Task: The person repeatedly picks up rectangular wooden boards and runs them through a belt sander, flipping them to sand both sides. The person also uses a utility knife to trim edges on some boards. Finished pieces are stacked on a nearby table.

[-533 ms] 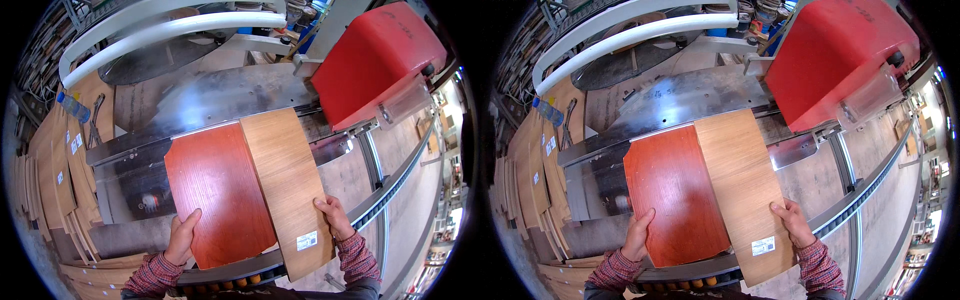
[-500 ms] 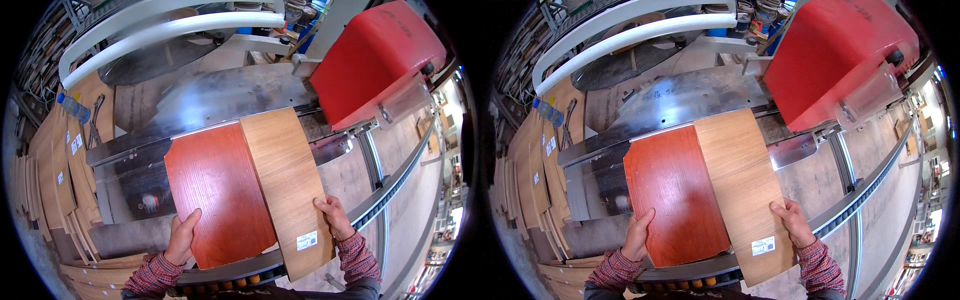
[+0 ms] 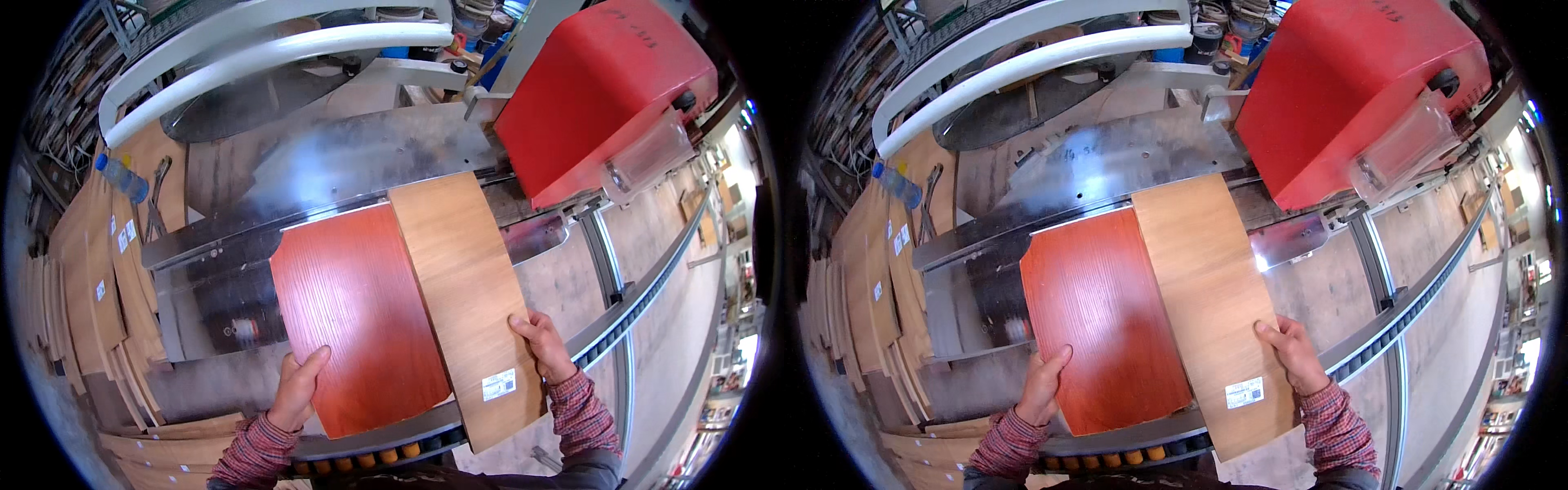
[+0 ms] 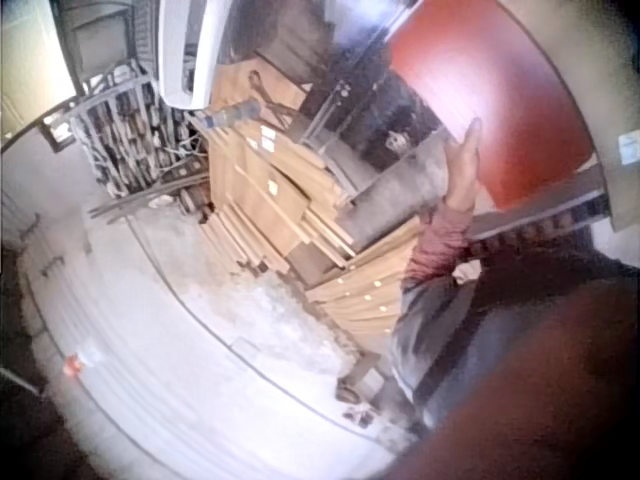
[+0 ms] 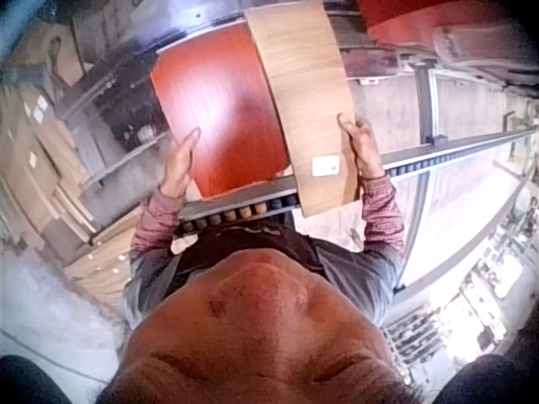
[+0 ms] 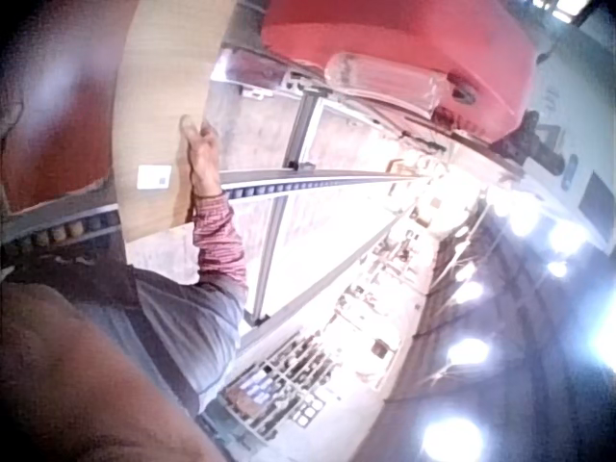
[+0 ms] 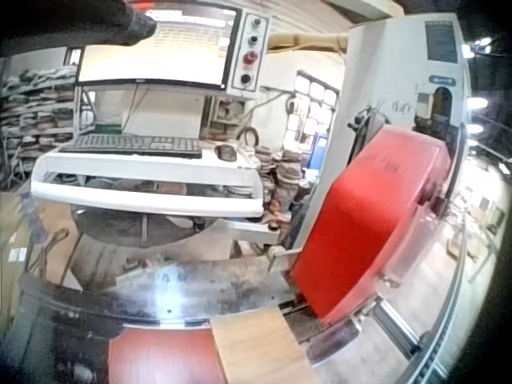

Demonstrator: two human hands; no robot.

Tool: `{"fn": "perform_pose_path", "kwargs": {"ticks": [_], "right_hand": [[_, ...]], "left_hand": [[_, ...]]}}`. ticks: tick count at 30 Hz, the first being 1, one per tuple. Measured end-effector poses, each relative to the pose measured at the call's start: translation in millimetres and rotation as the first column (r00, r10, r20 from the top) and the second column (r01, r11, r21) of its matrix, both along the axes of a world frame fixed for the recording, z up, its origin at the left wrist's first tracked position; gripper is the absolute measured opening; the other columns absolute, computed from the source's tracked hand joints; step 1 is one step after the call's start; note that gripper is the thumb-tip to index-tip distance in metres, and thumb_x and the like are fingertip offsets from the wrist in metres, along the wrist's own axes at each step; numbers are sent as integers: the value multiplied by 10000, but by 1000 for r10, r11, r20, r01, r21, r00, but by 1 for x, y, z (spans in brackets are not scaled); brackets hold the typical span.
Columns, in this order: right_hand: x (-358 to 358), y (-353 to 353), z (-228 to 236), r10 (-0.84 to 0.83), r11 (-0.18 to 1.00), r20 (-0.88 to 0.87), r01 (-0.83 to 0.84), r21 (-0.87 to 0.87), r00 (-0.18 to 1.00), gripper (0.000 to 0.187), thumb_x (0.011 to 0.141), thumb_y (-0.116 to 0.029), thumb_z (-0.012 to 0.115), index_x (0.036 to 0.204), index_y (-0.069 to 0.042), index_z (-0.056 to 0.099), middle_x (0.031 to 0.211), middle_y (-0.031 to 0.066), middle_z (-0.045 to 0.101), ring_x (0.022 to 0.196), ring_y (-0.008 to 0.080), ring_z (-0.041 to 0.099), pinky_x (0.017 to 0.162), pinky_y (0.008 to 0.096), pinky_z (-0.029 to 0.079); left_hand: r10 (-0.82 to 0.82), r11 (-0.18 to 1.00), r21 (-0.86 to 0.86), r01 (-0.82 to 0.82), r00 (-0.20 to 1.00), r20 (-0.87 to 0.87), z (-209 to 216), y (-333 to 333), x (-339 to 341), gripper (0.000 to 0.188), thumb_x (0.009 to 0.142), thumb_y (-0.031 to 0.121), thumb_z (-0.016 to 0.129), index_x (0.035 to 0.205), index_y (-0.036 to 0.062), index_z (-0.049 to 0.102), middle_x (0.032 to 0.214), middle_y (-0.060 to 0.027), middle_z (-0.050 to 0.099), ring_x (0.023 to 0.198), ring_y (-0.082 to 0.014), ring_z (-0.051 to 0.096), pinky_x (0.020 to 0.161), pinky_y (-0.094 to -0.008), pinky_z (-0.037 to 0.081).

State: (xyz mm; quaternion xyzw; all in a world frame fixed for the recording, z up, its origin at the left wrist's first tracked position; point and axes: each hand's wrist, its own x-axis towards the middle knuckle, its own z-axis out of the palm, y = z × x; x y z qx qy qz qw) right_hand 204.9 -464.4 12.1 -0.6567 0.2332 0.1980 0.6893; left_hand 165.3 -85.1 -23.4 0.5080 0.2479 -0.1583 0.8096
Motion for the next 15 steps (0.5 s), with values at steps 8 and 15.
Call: {"fn": "perform_pose_path", "kwargs": {"ticks": [8, 15], "right_hand": [[0, 4, 1, -4, 1000, 8, 4, -4, 1000, 382, 930, -218, 666, 1181, 67, 627, 1023, 99, 707, 871, 132, 661, 805, 269, 522], [1, 2, -1, 8, 1000, -20, -8, -7, 1000, 425, 910, -252, 681, 1171, 76, 613, 1003, 107, 712, 852, 138, 675, 791, 266, 528]], "left_hand": [[68, 998, -13, -67, 997, 21, -3, -3, 10, 374, 966, 115, 592, 1303, -38, 541, 1231, -111, 626, 1069, -200, 619, 943, -362, 498], [52, 995, -92, -48, 998, 44, -3, -1, 14, 365, 972, 129, 587, 1295, -34, 546, 1229, -112, 627, 1059, -197, 626, 931, -354, 508]]}}
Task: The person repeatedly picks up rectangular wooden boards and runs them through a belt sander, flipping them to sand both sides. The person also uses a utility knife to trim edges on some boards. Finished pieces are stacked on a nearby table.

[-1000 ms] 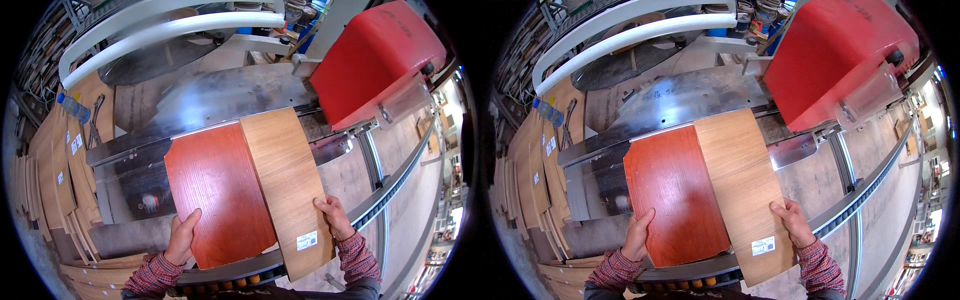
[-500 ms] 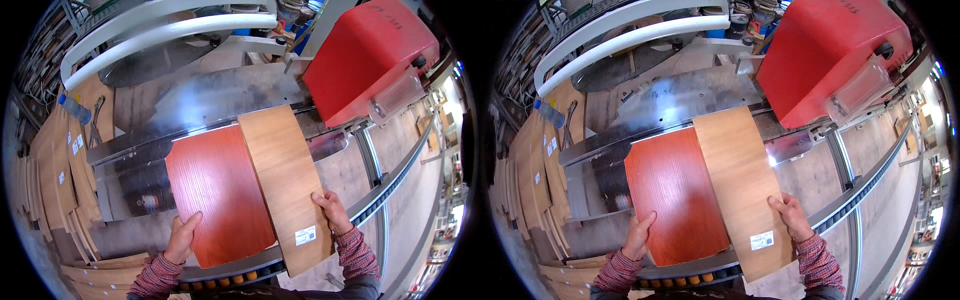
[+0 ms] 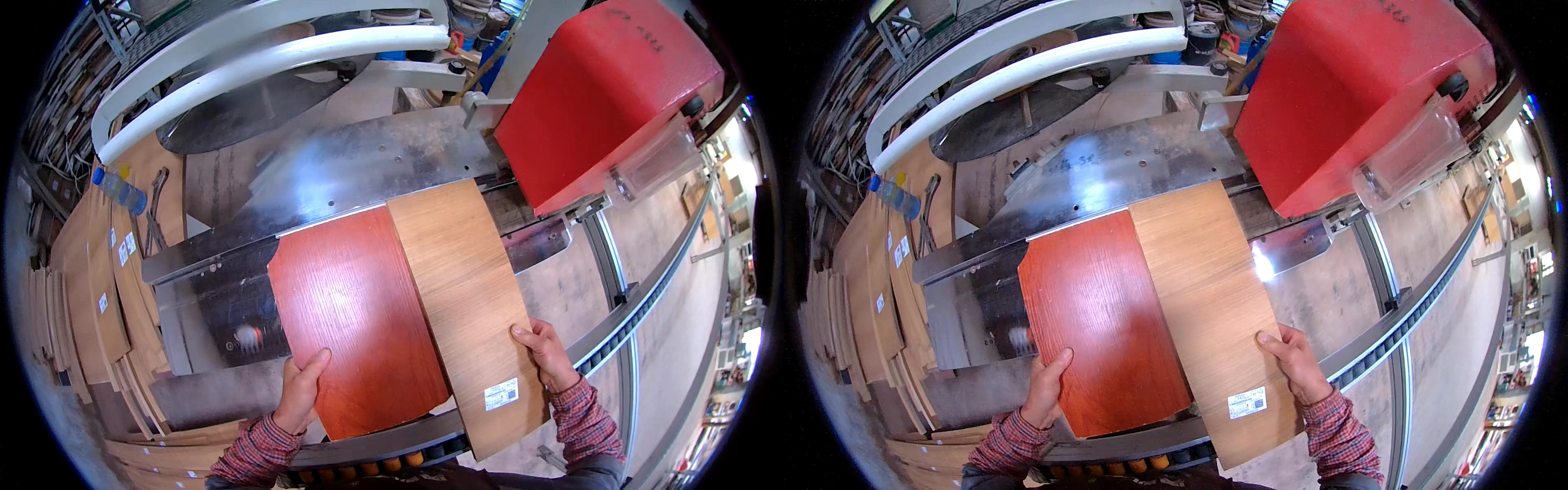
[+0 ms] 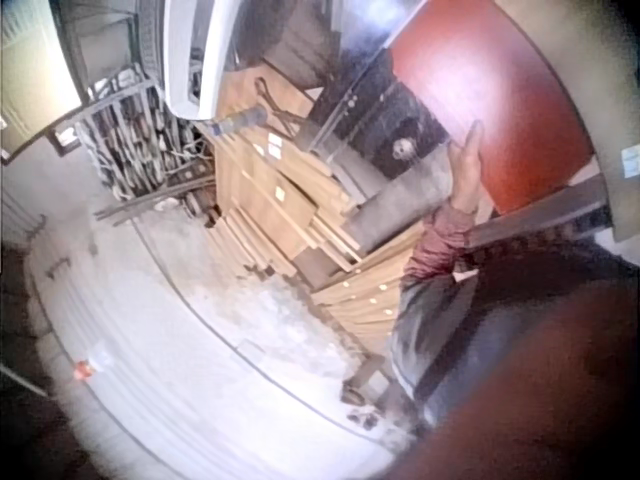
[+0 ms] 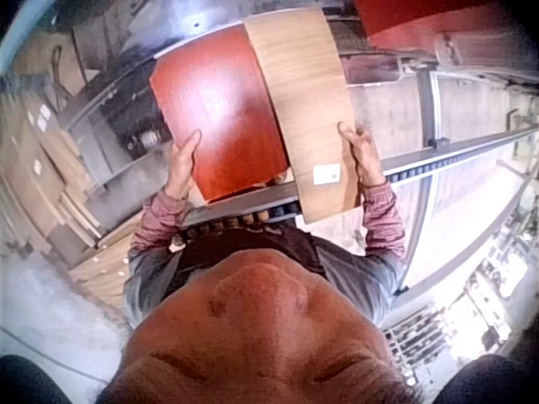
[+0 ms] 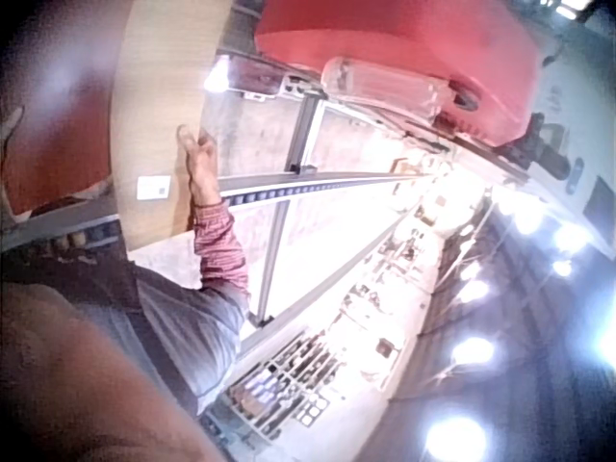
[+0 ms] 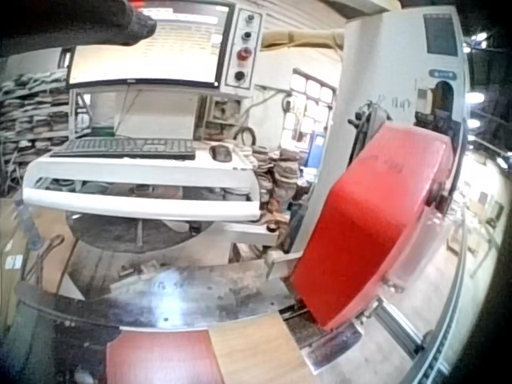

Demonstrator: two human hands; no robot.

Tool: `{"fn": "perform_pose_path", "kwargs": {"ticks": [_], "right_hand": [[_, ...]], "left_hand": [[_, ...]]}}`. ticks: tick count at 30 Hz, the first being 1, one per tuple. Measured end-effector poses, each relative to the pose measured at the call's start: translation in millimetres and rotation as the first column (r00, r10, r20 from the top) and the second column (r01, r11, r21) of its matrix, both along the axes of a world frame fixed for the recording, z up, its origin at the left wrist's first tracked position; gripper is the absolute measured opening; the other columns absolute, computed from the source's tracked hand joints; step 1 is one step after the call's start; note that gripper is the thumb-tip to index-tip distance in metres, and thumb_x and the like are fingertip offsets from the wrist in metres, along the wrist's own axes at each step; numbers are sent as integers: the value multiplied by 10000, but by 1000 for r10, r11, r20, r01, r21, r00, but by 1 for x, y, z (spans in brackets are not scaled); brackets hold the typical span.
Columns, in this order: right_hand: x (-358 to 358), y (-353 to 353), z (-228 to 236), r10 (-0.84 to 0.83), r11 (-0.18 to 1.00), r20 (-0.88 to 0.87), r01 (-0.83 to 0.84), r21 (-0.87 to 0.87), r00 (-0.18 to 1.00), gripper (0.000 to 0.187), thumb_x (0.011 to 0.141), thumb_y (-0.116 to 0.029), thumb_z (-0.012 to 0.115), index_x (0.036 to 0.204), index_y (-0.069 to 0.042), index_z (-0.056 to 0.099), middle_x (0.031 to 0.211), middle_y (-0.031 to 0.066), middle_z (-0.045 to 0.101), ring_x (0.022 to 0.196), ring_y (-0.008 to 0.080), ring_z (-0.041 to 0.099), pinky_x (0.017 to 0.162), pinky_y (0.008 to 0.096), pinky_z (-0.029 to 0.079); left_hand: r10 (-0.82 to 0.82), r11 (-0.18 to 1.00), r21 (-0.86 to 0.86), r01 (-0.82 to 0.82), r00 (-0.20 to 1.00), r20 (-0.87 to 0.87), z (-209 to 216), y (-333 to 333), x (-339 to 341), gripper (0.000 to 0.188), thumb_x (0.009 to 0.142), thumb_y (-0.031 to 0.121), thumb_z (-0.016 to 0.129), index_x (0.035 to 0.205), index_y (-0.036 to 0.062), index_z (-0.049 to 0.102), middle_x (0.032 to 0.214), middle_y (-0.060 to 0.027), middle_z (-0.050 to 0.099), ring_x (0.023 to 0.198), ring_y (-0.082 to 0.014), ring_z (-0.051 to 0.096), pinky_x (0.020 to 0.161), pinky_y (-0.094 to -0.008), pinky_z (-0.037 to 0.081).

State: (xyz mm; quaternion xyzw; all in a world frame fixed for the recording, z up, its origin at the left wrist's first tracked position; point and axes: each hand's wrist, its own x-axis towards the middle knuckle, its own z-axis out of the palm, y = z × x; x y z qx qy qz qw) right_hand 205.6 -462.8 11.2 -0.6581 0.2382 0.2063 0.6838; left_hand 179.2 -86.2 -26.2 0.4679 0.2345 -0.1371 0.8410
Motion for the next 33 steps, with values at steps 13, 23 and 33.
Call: {"fn": "perform_pose_path", "kwargs": {"ticks": [13, 23, 33], "right_hand": [[1, -5, -3, 9, 1000, 1, -9, 16, 1000, 408, 939, -256, 663, 1183, 67, 616, 988, 111, 709, 836, 135, 666, 790, 277, 524], [4, -20, -2, 16, 1000, -1, -16, 26, 1000, 412, 936, -277, 667, 1168, 60, 620, 1006, 110, 708, 857, 127, 664, 800, 276, 525], [21, -59, 6, 20, 998, -4, -19, 66, 1000, 455, 924, -305, 678, 1198, 51, 604, 1024, 99, 707, 868, 130, 674, 799, 273, 531]], "left_hand": [[11, 999, -30, -11, 1000, 13, -7, -3, 0, 358, 958, 139, 610, 1274, -23, 567, 1227, -107, 638, 1077, -200, 628, 941, -349, 508], [4, 1000, -8, -5, 999, -39, -6, -16, 4, 372, 956, 150, 620, 1282, -19, 561, 1229, -108, 636, 1073, -204, 627, 953, -363, 506], [21, 1000, 18, -20, 999, -31, 7, -62, 21, 382, 965, 151, 603, 1299, -24, 539, 1232, -118, 633, 1074, -207, 631, 939, -354, 512]]}}
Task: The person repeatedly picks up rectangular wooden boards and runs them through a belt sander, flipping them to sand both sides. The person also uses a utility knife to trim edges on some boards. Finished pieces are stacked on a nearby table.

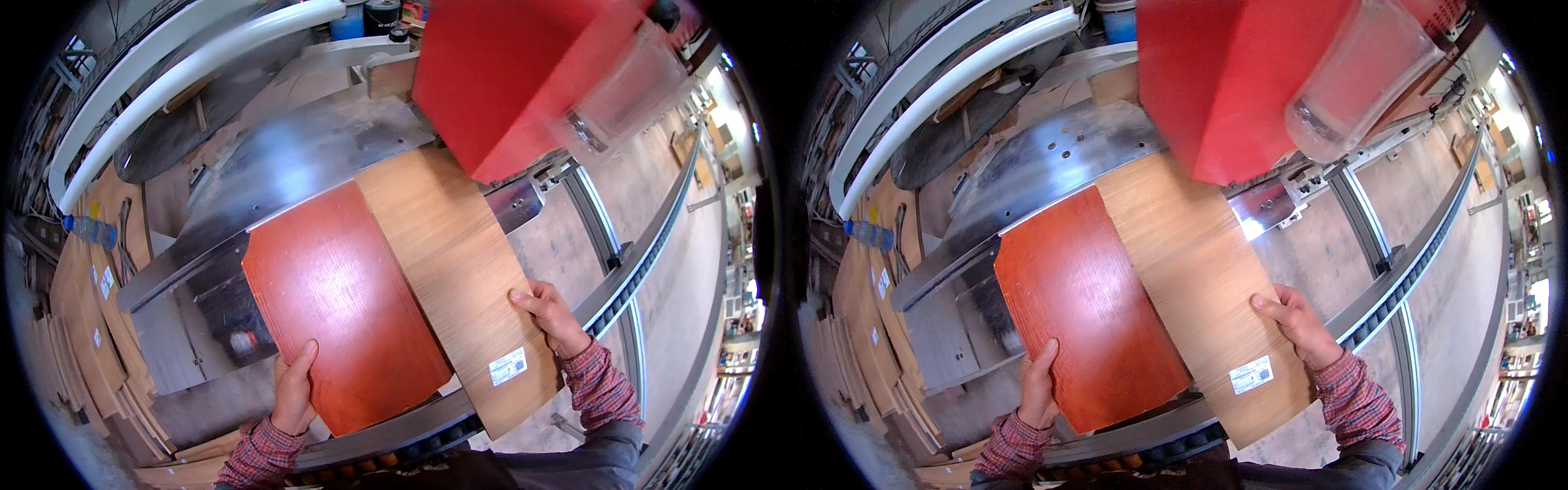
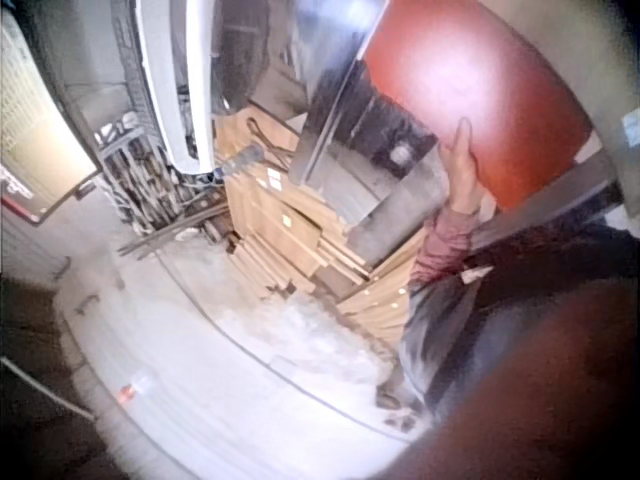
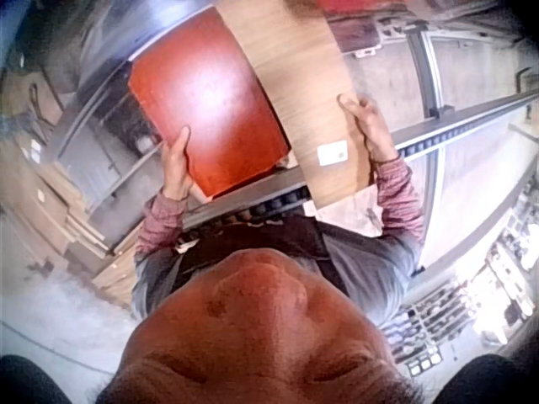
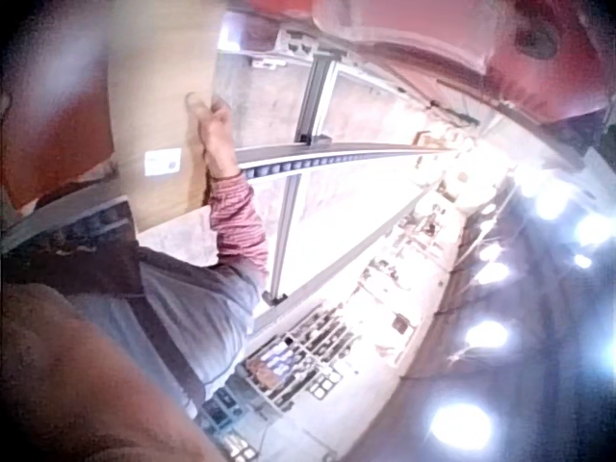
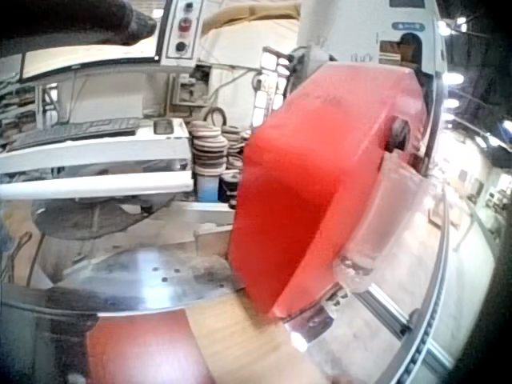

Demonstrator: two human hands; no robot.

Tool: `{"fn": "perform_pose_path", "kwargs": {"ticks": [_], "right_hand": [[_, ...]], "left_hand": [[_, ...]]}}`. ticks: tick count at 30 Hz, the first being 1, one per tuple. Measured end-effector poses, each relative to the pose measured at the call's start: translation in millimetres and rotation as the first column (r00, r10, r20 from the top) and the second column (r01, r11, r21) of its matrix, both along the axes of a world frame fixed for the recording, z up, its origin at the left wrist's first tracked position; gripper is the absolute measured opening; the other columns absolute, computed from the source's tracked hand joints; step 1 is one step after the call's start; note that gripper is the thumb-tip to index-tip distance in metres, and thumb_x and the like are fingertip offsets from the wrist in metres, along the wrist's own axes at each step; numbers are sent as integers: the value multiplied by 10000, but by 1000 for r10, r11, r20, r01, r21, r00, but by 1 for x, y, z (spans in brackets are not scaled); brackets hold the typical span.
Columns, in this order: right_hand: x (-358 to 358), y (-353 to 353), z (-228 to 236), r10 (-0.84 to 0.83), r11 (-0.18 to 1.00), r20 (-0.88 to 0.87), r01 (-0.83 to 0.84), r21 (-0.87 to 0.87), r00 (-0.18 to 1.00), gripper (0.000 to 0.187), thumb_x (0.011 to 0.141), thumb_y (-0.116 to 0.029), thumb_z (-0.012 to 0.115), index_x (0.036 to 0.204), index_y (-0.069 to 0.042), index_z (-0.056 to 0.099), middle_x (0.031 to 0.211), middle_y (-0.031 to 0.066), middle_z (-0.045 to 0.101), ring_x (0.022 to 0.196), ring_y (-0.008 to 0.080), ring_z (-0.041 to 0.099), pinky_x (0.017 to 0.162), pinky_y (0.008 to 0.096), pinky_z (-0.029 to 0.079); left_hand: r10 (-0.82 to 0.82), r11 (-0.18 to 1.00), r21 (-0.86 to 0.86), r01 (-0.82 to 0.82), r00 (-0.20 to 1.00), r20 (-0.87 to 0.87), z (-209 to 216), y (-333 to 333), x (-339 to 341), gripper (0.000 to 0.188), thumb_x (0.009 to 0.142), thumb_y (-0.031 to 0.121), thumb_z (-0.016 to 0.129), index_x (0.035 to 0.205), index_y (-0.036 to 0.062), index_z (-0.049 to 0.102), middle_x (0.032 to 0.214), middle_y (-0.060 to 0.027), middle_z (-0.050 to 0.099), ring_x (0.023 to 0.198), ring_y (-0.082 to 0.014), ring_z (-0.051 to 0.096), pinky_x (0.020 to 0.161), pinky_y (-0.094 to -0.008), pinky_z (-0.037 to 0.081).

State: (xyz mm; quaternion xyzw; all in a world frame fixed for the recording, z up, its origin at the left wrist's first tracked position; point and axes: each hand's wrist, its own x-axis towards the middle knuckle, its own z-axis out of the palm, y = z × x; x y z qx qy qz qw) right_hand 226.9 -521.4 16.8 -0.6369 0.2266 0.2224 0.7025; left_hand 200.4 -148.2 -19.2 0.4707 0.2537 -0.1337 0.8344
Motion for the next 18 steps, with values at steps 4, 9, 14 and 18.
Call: {"fn": "perform_pose_path", "kwargs": {"ticks": [4, 9, 14, 18], "right_hand": [[11, -29, 1, 27, 1000, -22, -27, -10, 999, 460, 925, -308, 678, 1201, 52, 599, 1021, 107, 708, 863, 138, 682, 792, 268, 535], [27, -73, 0, 37, 999, -42, -38, -8, 998, 458, 934, -314, 665, 1192, 59, 603, 1010, 117, 713, 833, 143, 691, 774, 274, 545], [47, -125, 2, 33, 999, -48, -35, -39, 998, 459, 938, -307, 655, 1192, 73, 607, 1002, 132, 716, 813, 152, 697, 759, 276, 550], [66, -170, 2, 22, 998, -56, -26, -55, 998, 463, 939, -300, 652, 1194, 83, 604, 998, 141, 718, 799, 158, 700, 755, 275, 551]], "left_hand": [[-10, 1000, 0, 10, 1000, -27, 3, -25, 10, 384, 969, 161, 602, 1299, -25, 537, 1227, -117, 634, 1068, -208, 633, 932, -355, 516], [-77, 997, 12, 78, 996, -46, 5, -60, 27, 444, 965, 193, 601, 1339, -17, 485, 1274, -129, 606, 1118, -243, 623, 961, -404, 520], [-89, 996, -14, 88, 994, -61, 10, -115, 50, 441, 976, 195, 578, 1347, -20, 476, 1273, -127, 604, 1116, -244, 624, 968, -398, 520], [-69, 995, -69, 66, 997, -34, 14, -165, 68, 393, 992, 162, 554, 1332, -25, 487, 1229, -137, 622, 1063, -241, 648, 928, -381, 541]]}}
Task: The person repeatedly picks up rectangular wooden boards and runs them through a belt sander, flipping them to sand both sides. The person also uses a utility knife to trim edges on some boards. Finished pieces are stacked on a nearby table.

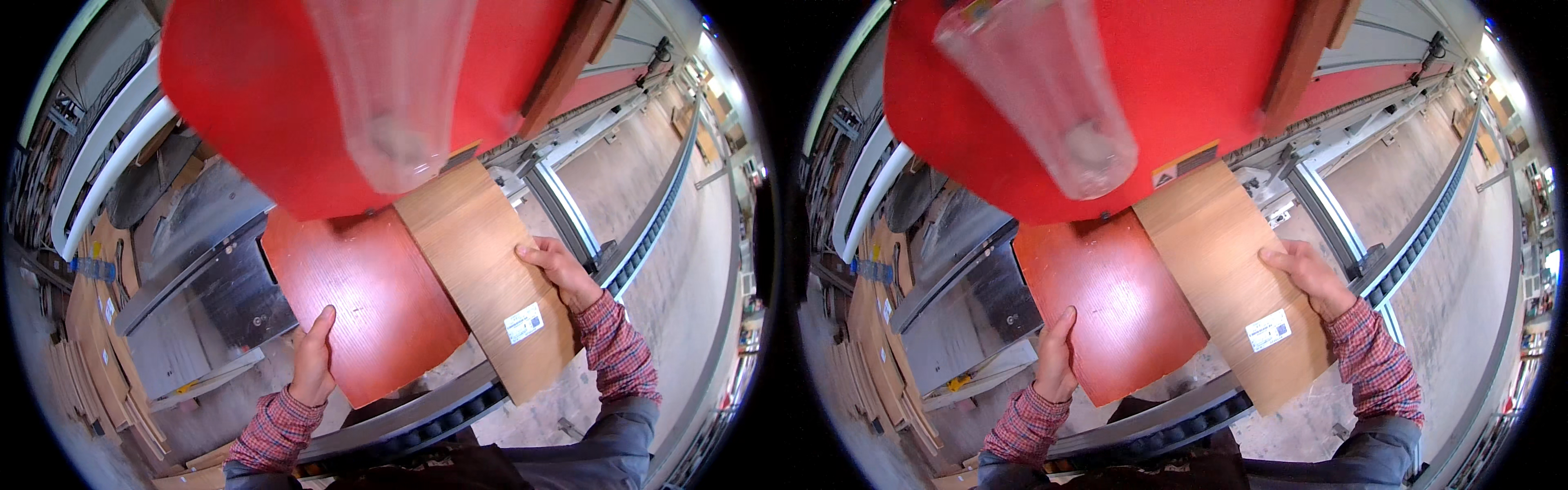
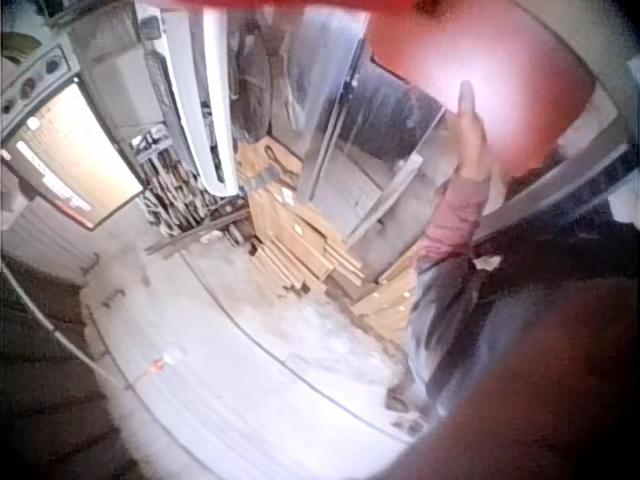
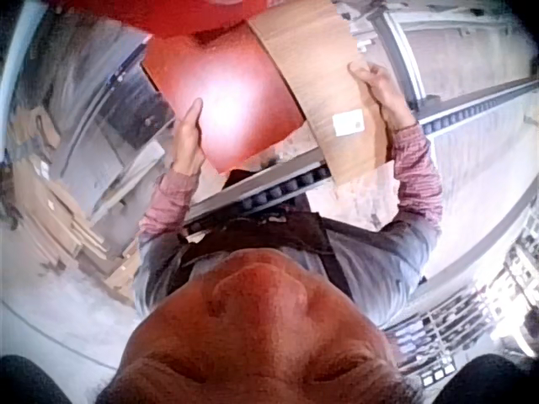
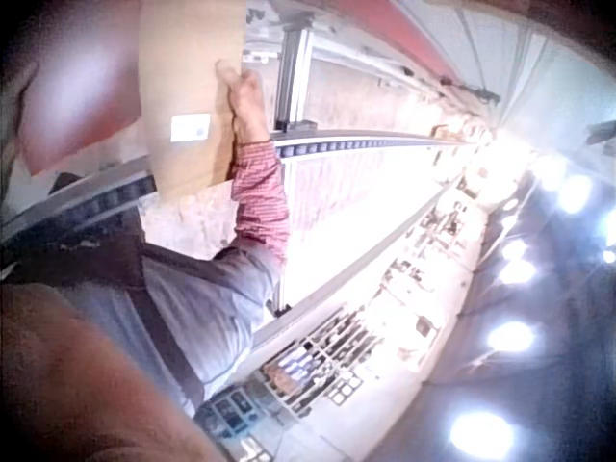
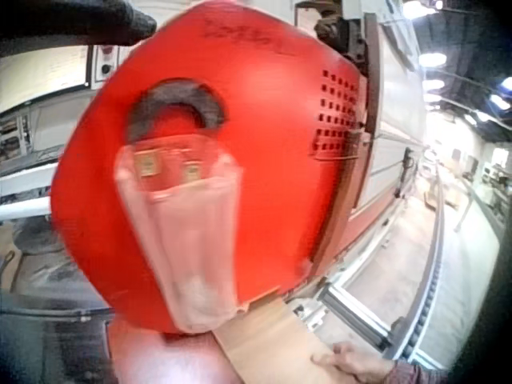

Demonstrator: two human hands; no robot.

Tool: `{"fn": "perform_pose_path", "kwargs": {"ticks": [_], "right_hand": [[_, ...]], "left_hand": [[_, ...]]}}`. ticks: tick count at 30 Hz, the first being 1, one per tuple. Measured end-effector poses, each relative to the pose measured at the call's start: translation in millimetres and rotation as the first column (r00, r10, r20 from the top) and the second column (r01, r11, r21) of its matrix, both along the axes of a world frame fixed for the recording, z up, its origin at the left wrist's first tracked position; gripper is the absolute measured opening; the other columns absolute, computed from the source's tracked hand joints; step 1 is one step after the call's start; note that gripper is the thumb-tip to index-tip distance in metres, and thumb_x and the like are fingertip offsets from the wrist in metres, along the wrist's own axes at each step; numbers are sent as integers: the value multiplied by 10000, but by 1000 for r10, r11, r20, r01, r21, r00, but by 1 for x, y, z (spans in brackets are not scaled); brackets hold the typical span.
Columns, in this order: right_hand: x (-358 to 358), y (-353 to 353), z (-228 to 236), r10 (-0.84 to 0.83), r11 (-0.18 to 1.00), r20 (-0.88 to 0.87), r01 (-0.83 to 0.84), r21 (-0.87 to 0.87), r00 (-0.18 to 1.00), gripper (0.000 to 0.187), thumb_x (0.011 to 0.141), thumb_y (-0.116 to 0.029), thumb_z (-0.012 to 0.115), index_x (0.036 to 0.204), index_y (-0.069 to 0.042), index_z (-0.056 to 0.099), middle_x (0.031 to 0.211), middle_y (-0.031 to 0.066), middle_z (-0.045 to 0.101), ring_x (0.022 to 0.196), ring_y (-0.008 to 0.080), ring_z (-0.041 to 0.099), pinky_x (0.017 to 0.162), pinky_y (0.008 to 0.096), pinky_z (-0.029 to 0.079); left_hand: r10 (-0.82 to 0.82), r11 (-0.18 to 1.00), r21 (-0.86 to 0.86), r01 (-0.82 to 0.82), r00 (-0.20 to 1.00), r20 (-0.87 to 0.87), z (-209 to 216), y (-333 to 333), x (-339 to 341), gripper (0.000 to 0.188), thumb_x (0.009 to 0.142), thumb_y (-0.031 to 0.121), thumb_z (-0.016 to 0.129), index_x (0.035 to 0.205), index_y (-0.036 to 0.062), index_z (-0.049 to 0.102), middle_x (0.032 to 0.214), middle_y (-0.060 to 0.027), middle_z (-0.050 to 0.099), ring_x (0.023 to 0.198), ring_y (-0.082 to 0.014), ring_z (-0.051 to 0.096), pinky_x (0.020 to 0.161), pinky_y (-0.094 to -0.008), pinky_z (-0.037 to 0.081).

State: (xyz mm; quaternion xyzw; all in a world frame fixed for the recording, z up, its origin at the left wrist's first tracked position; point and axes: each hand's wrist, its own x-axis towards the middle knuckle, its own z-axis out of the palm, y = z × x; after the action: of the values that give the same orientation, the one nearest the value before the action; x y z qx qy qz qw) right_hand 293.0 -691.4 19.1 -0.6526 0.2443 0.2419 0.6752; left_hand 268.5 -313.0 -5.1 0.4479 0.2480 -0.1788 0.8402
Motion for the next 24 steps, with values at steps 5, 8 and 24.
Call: {"fn": "perform_pose_path", "kwargs": {"ticks": [5, 8, 24], "right_hand": [[23, -56, 6, -37, 997, -29, 35, -66, 999, 393, 906, -284, 686, 1117, 43, 629, 930, 116, 715, 734, 166, 695, 693, 288, 571], [30, -91, -2, -95, 994, 21, 96, -56, 995, 401, 900, -281, 695, 1122, 46, 627, 935, 117, 717, 707, 165, 697, 670, 288, 574], [63, -243, -10, 202, 439, 409, 291, -850, 890, 392, 879, -310, 664, 1112, -2, 599, 1027, 180, 675, 958, 327, 653, 826, 397, 514]], "left_hand": [[-25, 997, -77, 26, 1000, 10, -13, -56, 20, 369, 1000, 152, 541, 1321, -22, 489, 1221, -142, 623, 1048, -250, 656, 909, -378, 555], [-36, 995, -91, 38, 999, 18, -10, -94, 33, 361, 1002, 151, 540, 1312, -26, 489, 1216, -143, 623, 1056, -251, 651, 917, -383, 549], [-5, 998, -59, 16, 981, 193, -59, -284, 94, 371, 982, 193, 586, 1281, -22, 540, 1224, -129, 625, 1073, -227, 634, 926, -385, 529]]}}
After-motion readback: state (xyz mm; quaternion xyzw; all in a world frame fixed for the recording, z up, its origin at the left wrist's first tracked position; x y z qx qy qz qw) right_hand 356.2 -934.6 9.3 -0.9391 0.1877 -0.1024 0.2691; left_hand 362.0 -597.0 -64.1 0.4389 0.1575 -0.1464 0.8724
